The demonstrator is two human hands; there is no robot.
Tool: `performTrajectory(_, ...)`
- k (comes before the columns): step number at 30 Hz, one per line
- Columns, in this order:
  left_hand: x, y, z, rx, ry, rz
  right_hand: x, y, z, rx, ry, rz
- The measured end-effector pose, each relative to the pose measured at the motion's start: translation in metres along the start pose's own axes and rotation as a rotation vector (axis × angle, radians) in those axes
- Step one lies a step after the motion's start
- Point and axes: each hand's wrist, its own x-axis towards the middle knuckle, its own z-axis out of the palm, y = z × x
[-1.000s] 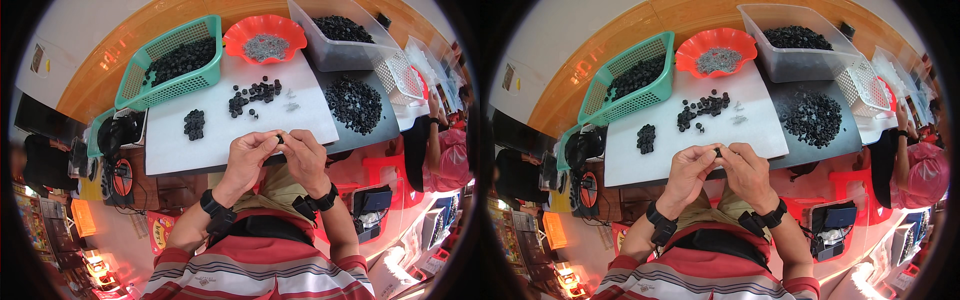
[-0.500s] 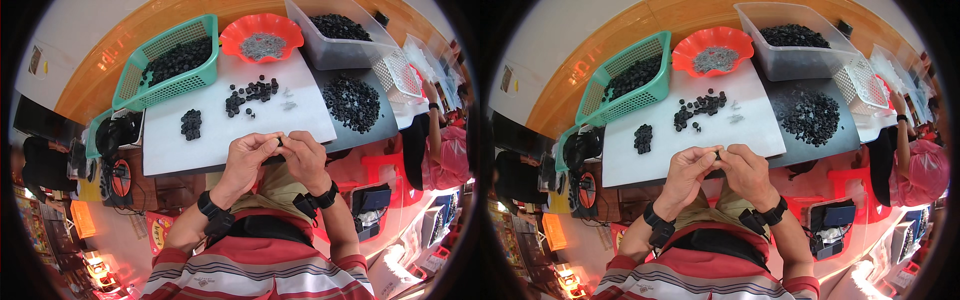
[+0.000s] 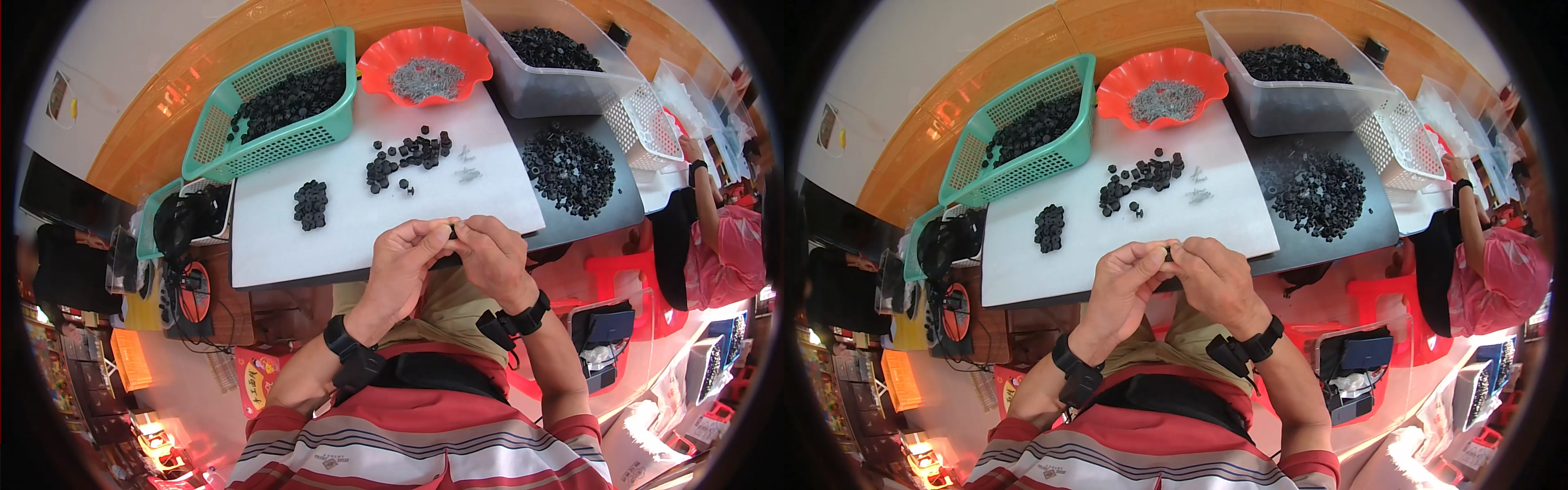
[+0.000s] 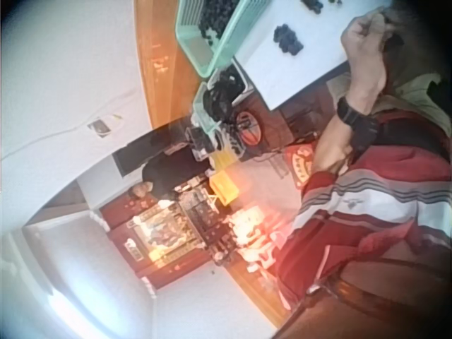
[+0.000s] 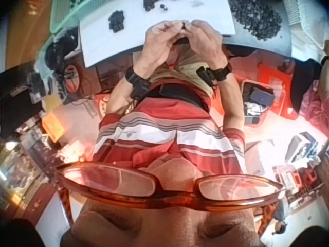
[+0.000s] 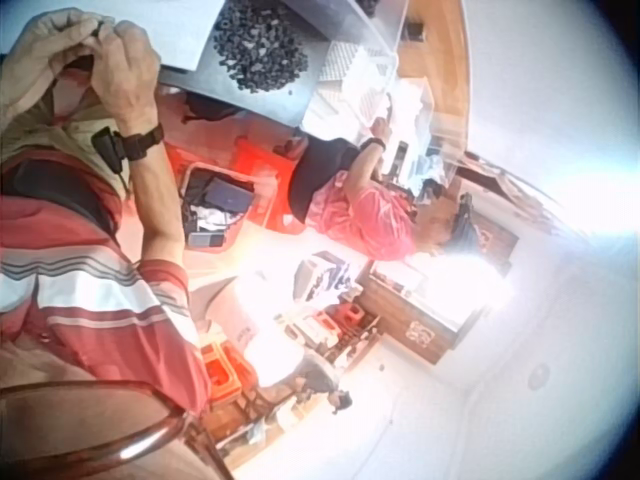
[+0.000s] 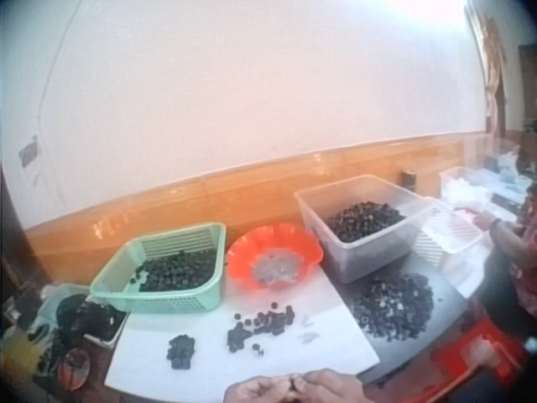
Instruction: Manually assemble small plastic/rubber components with pins.
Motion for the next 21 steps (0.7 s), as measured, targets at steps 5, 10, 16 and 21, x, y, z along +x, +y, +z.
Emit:
performTrajectory(5,0.0006,0.0031,-0.0018,-0.061,-0.007,-0.026,0.0025,-0.0044,-0.0002,-0.022,0.002,-0.016)
performTrajectory(10,-0.0011,0.0022,-0.0005,-0.063,0.011,-0.028,-0.0001,-0.0076,0.0016,-0.05,0.018,-0.007)
performTrajectory(16,-0.0021,0.0004,0.0042,-0.052,0.007,0.034,-0.0048,-0.009,0.0014,-0.04,0.041,0.007)
performTrajectory(21,-0.0026,-0.0024,0.0067,-0.017,0.024,0.059,-0.0054,-0.0093,0.0015,-0.042,0.059,0.002)
